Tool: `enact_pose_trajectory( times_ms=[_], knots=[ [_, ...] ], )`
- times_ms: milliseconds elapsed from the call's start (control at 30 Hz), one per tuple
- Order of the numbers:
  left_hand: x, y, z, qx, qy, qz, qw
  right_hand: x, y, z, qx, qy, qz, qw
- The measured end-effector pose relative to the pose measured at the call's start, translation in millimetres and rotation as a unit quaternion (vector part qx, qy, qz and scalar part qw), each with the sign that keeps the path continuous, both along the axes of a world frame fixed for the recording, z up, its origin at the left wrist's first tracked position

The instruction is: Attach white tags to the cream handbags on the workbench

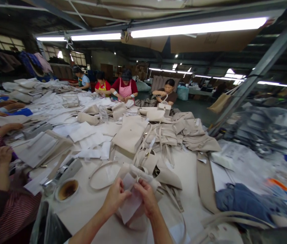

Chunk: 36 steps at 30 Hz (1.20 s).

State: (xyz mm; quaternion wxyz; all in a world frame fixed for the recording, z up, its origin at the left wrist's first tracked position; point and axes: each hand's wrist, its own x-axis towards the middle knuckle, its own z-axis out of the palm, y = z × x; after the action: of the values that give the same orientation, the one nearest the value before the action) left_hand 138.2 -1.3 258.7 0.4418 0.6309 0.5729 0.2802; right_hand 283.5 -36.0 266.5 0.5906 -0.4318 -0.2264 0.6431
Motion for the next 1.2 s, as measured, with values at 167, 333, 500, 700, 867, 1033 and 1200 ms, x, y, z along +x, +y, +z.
enact_pose_trajectory(
  times_ms=[167, 333, 500, 700, 867, 1033, 1200],
  knots=[
    [-6, -8, 15.0, 0.047, 0.087, -0.019, 0.995, 2, 3, -4.6, -0.019, -0.024, -0.013, 0.999],
    [-20, 8, 27.7, 0.036, -0.076, -0.024, 0.996, 5, 7, 0.6, -0.028, 0.009, -0.01, 1.0],
    [-21, 15, 24.5, -0.13, -0.165, -0.134, 0.969, 6, 9, 4.8, -0.038, 0.035, -0.023, 0.998],
    [-14, 0, 7.6, -0.242, -0.267, -0.123, 0.925, 7, 9, 2.0, -0.045, 0.032, -0.018, 0.998],
    [-10, -3, -5.9, -0.183, -0.27, -0.061, 0.943, 6, 9, 2.7, -0.034, -0.01, -0.031, 0.999],
    [-9, -14, -6.7, -0.061, -0.251, -0.059, 0.964, 5, 11, 4.3, -0.032, -0.039, -0.07, 0.996],
    [-10, -24, -4.1, 0.031, -0.165, -0.09, 0.982, 7, 13, -2.0, -0.025, -0.064, -0.05, 0.996]
  ],
)
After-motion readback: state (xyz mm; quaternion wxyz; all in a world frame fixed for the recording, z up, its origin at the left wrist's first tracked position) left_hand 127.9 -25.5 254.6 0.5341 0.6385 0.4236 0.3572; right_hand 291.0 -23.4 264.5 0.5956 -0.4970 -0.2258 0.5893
